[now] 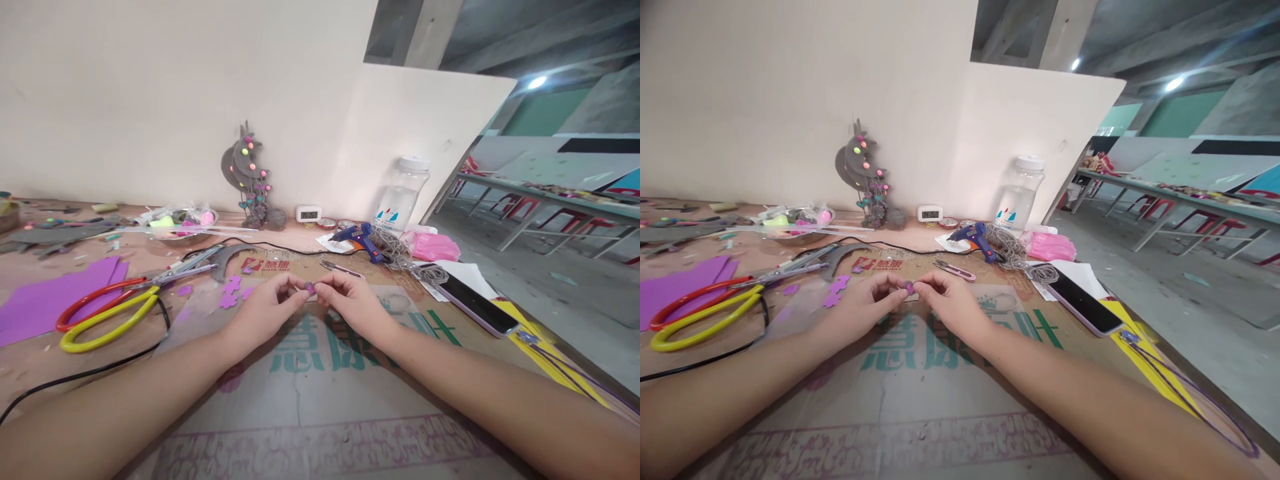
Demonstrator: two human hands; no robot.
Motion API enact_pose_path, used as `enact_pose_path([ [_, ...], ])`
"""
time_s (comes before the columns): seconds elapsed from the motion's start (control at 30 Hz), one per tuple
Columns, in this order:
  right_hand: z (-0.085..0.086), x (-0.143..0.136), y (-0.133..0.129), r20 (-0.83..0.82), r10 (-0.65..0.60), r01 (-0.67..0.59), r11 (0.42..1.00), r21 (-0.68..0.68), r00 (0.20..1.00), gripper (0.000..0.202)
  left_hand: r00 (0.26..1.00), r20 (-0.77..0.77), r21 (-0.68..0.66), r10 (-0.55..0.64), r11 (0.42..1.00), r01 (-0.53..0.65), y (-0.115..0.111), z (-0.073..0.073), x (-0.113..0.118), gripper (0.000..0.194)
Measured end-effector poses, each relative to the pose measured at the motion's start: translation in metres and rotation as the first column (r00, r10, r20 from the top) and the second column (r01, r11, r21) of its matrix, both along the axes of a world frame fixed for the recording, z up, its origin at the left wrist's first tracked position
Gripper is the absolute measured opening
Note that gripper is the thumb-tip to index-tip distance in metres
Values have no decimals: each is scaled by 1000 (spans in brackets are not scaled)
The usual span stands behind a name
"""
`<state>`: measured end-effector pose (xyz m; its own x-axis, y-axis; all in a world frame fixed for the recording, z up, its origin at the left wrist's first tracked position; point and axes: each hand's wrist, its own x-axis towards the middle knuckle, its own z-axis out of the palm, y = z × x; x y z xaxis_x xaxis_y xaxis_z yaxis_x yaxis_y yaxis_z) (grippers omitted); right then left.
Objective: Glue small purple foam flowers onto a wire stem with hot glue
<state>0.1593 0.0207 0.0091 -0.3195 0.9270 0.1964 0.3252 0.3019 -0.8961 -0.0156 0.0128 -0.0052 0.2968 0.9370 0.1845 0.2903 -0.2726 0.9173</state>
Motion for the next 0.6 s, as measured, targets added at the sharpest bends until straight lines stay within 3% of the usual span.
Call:
enact_pose_path([
  [0.2, 0, 2, 2, -18, -15, 15, 1000, 5, 1000, 17, 999, 38, 7, -27, 1000, 27, 0, -2, -1, 34],
  [0.37, -2, 1, 0, 12, -2, 1, 999, 40, 1000, 16, 997, -11, 63, 80, 995, -79, -1, 8, -2, 32],
  [0.6, 0, 1, -1, 61, 5, -10, 997, 75, 998, 15, 997, -46, 23, 58, 998, -57, -2, 11, -2, 26],
])
